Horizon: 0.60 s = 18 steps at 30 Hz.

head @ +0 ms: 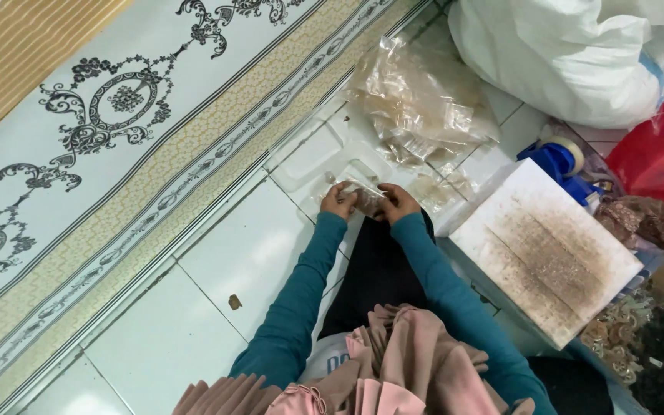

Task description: Assembling small metal rings onto a template board by hand in a workshop environment.

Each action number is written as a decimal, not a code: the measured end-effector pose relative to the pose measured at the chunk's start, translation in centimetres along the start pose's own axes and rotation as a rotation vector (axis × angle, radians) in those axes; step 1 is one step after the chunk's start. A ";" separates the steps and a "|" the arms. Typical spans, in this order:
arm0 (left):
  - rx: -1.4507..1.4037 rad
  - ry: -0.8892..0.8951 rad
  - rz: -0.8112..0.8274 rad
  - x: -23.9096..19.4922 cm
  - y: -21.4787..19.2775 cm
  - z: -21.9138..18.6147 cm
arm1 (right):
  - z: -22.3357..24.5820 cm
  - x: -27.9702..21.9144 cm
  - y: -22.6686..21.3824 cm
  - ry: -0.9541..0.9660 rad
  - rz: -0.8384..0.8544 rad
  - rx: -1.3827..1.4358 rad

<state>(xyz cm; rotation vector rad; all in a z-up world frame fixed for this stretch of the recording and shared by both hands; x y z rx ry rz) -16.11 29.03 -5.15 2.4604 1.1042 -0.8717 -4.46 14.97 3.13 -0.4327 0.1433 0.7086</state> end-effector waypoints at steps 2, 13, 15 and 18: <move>0.047 -0.005 -0.059 1.1 -1.0 -0.2 | 0.5 0.6 0.8 -0.024 0.063 -0.076; 0.503 0.078 -0.181 7.6 -1.2 2.8 | -8.7 5.2 5.8 -0.305 0.176 -0.375; 0.422 0.050 -0.194 6.5 -0.9 2.6 | -8.1 4.7 5.6 -0.336 0.166 -0.384; 0.464 0.350 -0.290 6.4 -0.4 3.8 | -4.3 2.1 3.9 -0.315 0.169 -0.232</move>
Point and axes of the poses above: each hand's wrist, its own x-axis towards the middle knuckle, its own y-axis out of the palm, z = x × y, the point moved 4 cm from there along x, towards the middle knuckle, and after that the axes turned 7 degrees about -y, right-handed, at the moved point
